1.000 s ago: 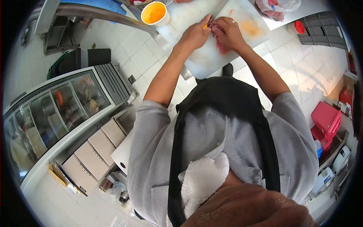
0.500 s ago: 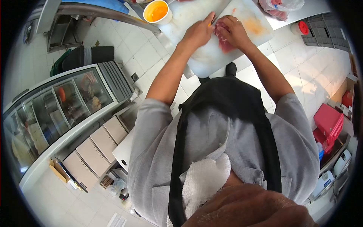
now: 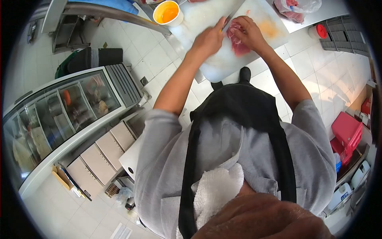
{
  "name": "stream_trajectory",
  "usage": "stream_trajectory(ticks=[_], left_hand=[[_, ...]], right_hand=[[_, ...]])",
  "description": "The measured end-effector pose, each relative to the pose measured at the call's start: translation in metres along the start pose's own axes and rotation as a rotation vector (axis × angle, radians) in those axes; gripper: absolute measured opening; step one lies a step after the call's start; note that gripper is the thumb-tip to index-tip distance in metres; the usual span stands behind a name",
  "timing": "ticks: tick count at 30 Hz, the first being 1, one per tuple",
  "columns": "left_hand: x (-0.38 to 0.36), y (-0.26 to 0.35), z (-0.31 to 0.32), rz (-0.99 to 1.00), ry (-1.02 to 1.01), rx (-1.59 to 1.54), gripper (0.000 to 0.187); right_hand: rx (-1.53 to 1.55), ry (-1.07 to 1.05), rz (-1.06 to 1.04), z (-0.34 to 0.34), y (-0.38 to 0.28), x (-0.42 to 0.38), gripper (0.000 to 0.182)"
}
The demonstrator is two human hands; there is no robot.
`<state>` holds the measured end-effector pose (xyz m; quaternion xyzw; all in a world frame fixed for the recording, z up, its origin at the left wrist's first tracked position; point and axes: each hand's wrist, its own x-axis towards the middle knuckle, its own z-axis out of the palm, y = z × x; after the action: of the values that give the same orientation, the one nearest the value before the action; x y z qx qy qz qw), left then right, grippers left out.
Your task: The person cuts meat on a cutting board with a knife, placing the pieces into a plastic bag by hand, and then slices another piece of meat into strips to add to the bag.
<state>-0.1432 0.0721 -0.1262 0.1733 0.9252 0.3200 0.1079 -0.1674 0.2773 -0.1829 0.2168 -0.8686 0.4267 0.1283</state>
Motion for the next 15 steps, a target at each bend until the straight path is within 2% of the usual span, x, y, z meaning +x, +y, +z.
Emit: stream_trajectory(ticks=[1,3,5,6,7,9,10,12,13,15], left_hand=[[-0.021,0.011,-0.01,-0.079,-0.063,0.095,0.061],[-0.061,0.029,-0.026,-0.101,-0.111,0.148,0.062],[-0.081,0.044,-0.038,-0.221,-0.236,0.224,0.063],[-0.081,0.04,-0.031,-0.231,-0.249,0.218,0.064],[-0.071,0.033,-0.014,-0.232,-0.252,0.217,0.064],[-0.027,0.009,0.021,-0.03,-0.026,0.179,0.063],[-0.004,-0.002,0.021,-0.03,-0.019,0.18,0.063],[0.026,-0.014,0.024,0.053,0.027,-0.124,0.062],[0.015,-0.004,0.016,0.056,0.033,-0.125,0.062],[-0.023,0.014,-0.007,-0.088,-0.086,0.088,0.061]], right_hand=[[0.034,0.028,0.021,-0.001,-0.002,-0.005,0.022],[0.073,0.054,0.059,-0.001,-0.002,-0.011,0.022],[0.036,-0.092,0.053,-0.005,-0.001,-0.006,0.024],[0.034,-0.089,0.056,-0.006,-0.001,-0.004,0.024],[0.034,-0.086,0.058,-0.006,-0.002,-0.005,0.025],[0.039,-0.091,0.049,-0.003,-0.003,-0.006,0.026],[0.007,-0.088,0.019,-0.001,0.0,-0.005,0.026],[-0.032,-0.089,-0.007,-0.001,0.0,-0.013,0.026],[0.051,-0.052,0.037,-0.002,-0.001,-0.016,0.026],[0.135,0.006,0.083,-0.005,0.001,-0.01,0.026]])
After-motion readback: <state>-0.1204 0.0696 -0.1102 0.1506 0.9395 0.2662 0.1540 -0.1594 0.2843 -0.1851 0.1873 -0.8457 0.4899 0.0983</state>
